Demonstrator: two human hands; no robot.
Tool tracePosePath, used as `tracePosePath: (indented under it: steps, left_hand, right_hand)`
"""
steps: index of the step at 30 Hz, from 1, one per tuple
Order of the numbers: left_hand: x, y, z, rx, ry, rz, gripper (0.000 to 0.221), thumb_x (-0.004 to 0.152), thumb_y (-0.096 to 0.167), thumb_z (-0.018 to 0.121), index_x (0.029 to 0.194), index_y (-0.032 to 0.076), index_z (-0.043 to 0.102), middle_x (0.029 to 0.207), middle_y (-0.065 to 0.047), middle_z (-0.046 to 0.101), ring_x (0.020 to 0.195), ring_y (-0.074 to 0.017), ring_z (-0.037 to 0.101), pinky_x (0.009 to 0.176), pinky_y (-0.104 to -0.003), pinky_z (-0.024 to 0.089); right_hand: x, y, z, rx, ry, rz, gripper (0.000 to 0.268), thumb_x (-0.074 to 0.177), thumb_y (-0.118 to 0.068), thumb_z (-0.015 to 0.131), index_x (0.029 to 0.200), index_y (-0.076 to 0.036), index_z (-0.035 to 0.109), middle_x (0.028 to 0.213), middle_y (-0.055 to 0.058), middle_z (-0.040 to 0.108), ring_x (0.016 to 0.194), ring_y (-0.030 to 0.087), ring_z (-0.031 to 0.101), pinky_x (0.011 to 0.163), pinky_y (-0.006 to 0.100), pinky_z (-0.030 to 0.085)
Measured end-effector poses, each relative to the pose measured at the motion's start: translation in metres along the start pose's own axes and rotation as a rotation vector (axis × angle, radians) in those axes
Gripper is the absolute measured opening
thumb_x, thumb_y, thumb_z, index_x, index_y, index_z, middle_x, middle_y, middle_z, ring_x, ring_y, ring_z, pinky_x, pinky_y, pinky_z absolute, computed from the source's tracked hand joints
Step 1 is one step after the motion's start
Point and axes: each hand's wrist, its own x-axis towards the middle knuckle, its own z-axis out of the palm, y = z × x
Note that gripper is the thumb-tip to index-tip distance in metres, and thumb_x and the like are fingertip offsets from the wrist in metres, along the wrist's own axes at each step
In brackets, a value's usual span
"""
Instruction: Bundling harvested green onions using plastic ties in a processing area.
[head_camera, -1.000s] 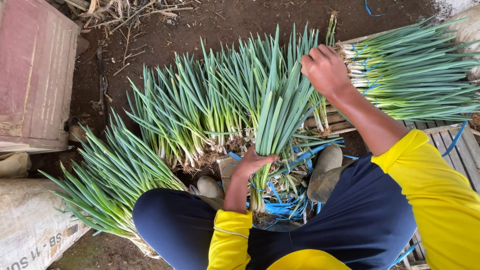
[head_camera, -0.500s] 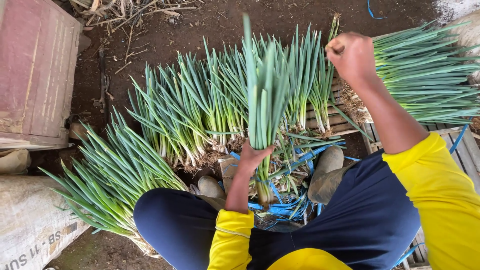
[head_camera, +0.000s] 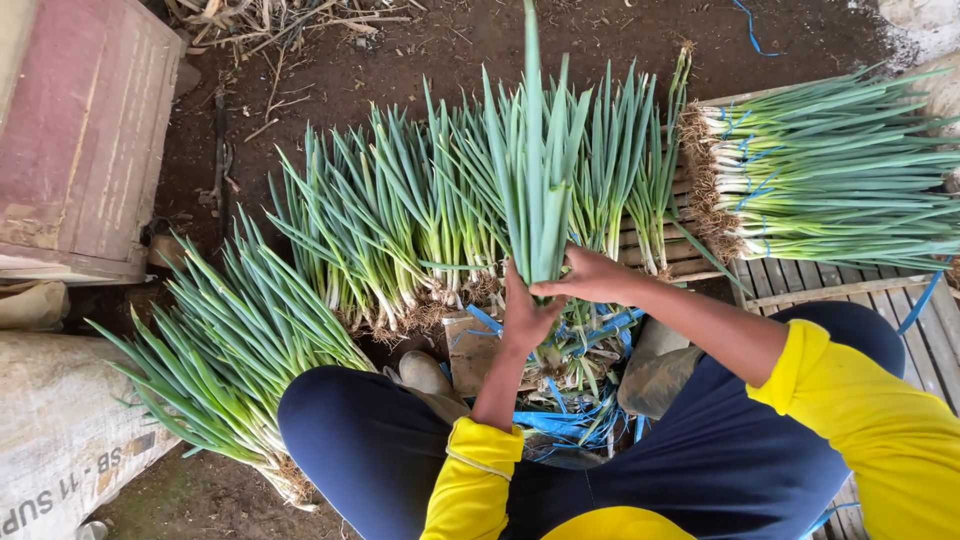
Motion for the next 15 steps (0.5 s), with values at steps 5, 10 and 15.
tracePosePath:
  steps: [5, 10, 15]
  left_hand:
    - [-0.012, 0.043, -0.011, -0.009, -0.072, -0.073, 0.115, 0.079, 0.011, 0.083, 0.157, -0.007, 0.001, 0.147, -0.041, 0.025, 0.137, -0.0618, 0.036, 0.111, -0.074, 0.039]
    - [-0.004, -0.018, -0.017, -0.167, -0.038, -0.064, 0.124, 0.070, 0.015, 0.093, 0.160, -0.007, 0.010, 0.155, -0.042, 0.024, 0.146, -0.0583, 0.023, 0.120, -0.069, 0.022]
    - [0.009, -0.099, -0.010, -0.336, -0.024, 0.039, 0.113, 0.070, 0.001, 0.091, 0.157, -0.002, 0.020, 0.151, -0.031, 0.038, 0.139, -0.0495, 0.039, 0.113, -0.063, 0.045]
  right_hand:
    - [0.011, 0.022, 0.005, 0.142, 0.085, -0.144, 0.081, 0.093, -0.032, 0.077, 0.149, 0.010, 0.036, 0.143, 0.033, 0.050, 0.135, 0.047, 0.051, 0.115, 0.057, 0.040]
    - [0.044, 0.077, -0.011, 0.305, 0.035, -0.177, 0.066, 0.090, -0.013, 0.080, 0.146, 0.004, 0.049, 0.135, 0.029, 0.061, 0.117, 0.039, 0.064, 0.096, 0.044, 0.056]
    - [0.027, 0.067, -0.017, 0.162, -0.075, -0.175, 0.066, 0.088, -0.011, 0.079, 0.145, 0.005, 0.048, 0.134, 0.030, 0.062, 0.121, 0.045, 0.061, 0.107, 0.053, 0.050]
